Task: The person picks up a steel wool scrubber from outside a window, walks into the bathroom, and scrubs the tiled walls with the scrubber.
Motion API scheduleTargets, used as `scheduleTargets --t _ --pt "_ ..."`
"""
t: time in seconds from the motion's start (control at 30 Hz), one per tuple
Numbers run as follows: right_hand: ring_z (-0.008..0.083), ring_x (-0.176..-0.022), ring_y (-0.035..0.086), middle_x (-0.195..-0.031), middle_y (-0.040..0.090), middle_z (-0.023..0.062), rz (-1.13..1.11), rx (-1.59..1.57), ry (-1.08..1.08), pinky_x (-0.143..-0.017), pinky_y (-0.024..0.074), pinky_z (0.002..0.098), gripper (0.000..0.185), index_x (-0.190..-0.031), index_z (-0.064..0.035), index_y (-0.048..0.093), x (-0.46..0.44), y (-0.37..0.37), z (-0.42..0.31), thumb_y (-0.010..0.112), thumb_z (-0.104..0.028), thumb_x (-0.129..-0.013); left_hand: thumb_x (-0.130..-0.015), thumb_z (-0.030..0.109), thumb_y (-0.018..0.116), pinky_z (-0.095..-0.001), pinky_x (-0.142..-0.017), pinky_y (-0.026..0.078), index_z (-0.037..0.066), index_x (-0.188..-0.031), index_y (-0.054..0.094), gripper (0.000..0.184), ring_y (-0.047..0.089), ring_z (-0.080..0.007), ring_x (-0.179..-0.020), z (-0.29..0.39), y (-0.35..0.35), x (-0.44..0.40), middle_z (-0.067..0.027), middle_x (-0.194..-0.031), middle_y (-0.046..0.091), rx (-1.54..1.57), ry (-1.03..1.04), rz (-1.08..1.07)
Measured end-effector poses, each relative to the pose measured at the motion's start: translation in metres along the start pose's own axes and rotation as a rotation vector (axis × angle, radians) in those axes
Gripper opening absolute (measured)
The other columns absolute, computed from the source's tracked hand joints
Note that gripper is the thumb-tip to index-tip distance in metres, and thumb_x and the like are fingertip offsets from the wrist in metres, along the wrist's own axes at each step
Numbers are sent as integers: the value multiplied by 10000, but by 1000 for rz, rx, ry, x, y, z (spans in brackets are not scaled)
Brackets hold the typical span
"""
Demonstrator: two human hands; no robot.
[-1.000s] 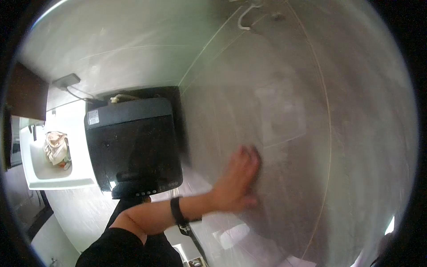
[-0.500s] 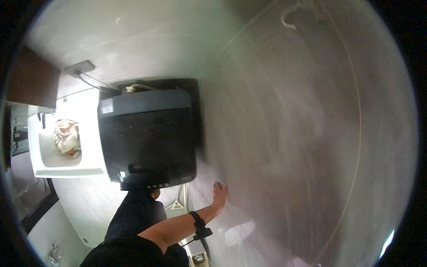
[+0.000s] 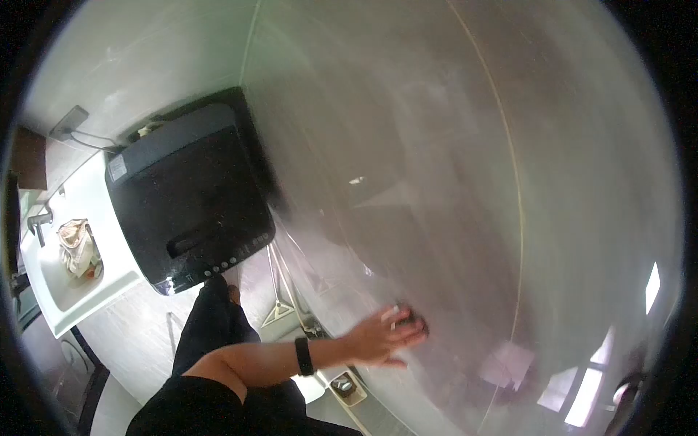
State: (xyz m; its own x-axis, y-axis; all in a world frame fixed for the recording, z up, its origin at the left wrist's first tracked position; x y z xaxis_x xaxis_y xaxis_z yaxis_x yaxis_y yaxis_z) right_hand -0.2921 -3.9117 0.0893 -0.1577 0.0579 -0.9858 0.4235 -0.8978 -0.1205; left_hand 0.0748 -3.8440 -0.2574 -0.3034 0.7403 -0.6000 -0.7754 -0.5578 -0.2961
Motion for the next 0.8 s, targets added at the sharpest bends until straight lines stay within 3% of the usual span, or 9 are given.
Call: scheduleTargets --t 0.17,0.27,0.33,0.4,0.47,0.53,0.6,0.67,0.8 --pt "421 -1410 273 -1531 229 290 -9 -79 207 -1144 272 528 837 -1509 27 212 24 -42 40 270 -620 -981 -783 440 659 -663 -1097 170 -46 -1467 242 937 207 -542 -1380 -54 -183 -102 -308 -1502 236 -331 -278 816" --pt "420 -1413 269 -1534 225 290 -4 -124 299 -1146 270 528 843 -1511 25 209 42 -51 50 270 -626 -980 -807 457 662 -669 -1096 170 -7 -1479 261 909 214 -544 -1372 32 -165 -131 -307 -1496 240 -388 -135 593" --pt "420 -1416 267 -1535 223 290 -2 -144 337 -1147 268 527 847 -1512 24 207 58 -52 50 270 -631 -979 -829 442 670 -616 -1125 180 51 -1485 292 852 232 -487 -1387 89 -62 -106 -234 -1506 280 64 73 3" --pt "419 -1418 264 -1537 220 289 -9 -136 324 -1148 266 527 852 -1513 23 205 69 -49 39 270 -635 -978 -825 574 612 -499 -1110 320 205 -1460 423 759 387 -280 -1345 118 22 -30 -20 -1493 403 -219 444 114" --pt "394 -1452 215 -1570 142 280 -6 -52 237 -1168 242 523 884 -1524 27 152 84 -46 23 336 -635 -968 -828 530 653 -460 -1115 335 226 -1452 433 728 425 -248 -1318 78 61 9 -6 -1418 482 -294 562 -113" --pt "386 -1471 147 -1581 108 273 -33 115 162 -1184 181 525 851 -1527 29 137 100 -44 19 308 -606 -987 -838 448 686 -562 -1119 274 174 -1432 447 696 350 -344 -1386 30 0 -34 -107 -1431 462 -166 52 -592" --pt "379 -1485 91 -1598 106 239 -68 177 111 -1203 111 488 781 -1524 45 129 124 -39 7 257 -539 -1022 -845 480 629 -713 -1085 135 -20 -1454 329 844 207 -567 -1379 10 -102 -75 -279 -1513 278 -470 -24 286" --pt "377 -1489 62 -1604 78 233 -107 167 102 -1204 81 486 765 -1531 32 109 158 -30 -2 273 -520 -1027 -795 448 667 -693 -1097 117 -60 -1460 282 921 186 -555 -1396 31 -171 -119 -275 -1525 265 -554 -13 616" --pt "386 -1492 25 -1611 28 232 -252 135 148 -1194 27 514 731 -1538 19 94 223 -26 -34 335 -454 -1035 -760 440 715 -563 -1138 183 59 -1502 294 934 255 -447 -1410 130 -48 -108 -179 -1531 321 -152 377 86"
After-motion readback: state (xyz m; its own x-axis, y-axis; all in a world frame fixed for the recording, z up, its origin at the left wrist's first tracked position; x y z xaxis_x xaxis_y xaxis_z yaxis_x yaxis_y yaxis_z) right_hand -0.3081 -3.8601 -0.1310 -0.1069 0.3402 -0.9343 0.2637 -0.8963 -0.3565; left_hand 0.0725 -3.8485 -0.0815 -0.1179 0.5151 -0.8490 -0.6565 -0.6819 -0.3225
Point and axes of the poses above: each hand's wrist, its own x-axis away from the middle knuckle, its own y-axis out of the palm, z = x × y, the point moved 7 cm from there along -x, towards the middle knuckle
